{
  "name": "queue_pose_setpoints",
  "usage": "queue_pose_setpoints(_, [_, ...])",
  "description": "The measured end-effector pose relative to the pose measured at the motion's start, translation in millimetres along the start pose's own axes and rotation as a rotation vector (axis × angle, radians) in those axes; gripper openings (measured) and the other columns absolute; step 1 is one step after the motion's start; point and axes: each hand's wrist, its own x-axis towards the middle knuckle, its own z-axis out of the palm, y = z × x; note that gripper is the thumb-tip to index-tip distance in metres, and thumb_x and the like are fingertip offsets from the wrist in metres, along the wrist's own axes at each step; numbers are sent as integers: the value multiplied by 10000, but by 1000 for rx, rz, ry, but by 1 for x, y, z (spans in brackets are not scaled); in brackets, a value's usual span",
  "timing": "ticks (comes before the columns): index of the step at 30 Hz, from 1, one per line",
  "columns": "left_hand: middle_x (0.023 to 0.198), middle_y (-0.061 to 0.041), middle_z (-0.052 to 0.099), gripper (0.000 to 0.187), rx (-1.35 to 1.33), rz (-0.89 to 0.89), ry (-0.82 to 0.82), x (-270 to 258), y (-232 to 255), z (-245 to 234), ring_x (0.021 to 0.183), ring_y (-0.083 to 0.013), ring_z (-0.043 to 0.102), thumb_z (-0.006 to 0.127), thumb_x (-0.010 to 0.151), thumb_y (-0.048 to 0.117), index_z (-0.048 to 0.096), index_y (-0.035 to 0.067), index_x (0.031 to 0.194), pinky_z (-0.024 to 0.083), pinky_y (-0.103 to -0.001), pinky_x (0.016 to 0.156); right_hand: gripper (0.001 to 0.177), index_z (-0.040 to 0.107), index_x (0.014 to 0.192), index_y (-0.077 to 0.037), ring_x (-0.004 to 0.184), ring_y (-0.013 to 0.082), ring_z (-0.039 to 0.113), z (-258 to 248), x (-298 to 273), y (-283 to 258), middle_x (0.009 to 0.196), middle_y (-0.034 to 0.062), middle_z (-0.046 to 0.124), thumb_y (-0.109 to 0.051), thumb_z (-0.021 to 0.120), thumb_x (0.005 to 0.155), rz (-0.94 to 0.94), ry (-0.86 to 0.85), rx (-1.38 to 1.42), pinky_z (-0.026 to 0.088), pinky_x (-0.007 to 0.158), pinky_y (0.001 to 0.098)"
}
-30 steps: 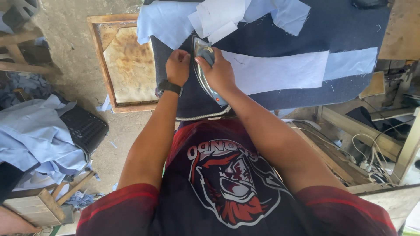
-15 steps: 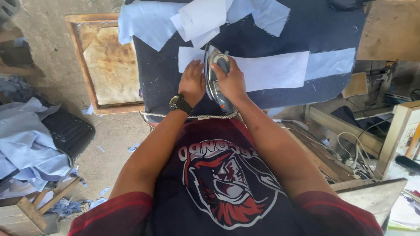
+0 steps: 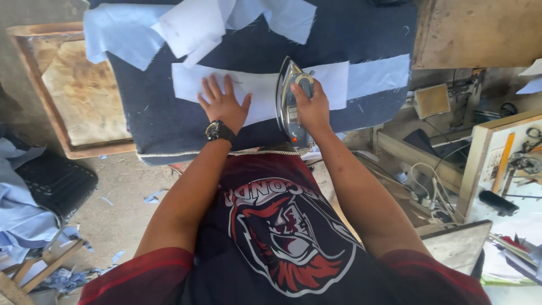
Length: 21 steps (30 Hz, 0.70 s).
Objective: The person irons a piece of dark fabric on a table using an electric iron. They repeatedly smooth the fabric, lift it to check the edges, and reposition it to ensure even pressing. The person also handles a white paper pattern piece, placing it on the fabric before ironing.
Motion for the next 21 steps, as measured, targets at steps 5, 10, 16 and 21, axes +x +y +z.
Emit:
queue_pose_setpoints(5, [1667,-254,111,885,-28,-168,4,1,29,9,1556,-453,13,434,1012,751,252,125,1611,80,-707,1198,538,568,1365,-140,561,224,722,-39,48,53,845,111,737,-502,675,981,10,14,38,649,470,300])
queue_pose_setpoints(10, [1714,-221,-75,953,-28,-275,-53,-1,42,18,1556,-422,-152,292,1025,790,42,145,1681,-27,-689,1236,476,600,1296,-62,428,192,659,-75,74,70,641,110,672,-416,677,987,-59,48,96,587,326,268])
queue_pose_setpoints(16, [1727,-218,-64,982,-64,-274,-14,-3,45,21,1558,-438,-144,289,1016,799,13,141,1690,-70,-679,1236,457,565,1291,14,385,178,620,-108,97,90,590,95,615,-352,651,1031,-128,60,160,547,302,264])
queue_pose_setpoints(21, [1736,-189,-71,966,-86,-290,1,1,41,27,1565,-408,-151,302,1009,792,-6,180,1690,-75,-675,1237,529,542,1313,41,392,205,615,-119,84,101,599,132,613,-387,660,1025,-103,1,139,534,321,316])
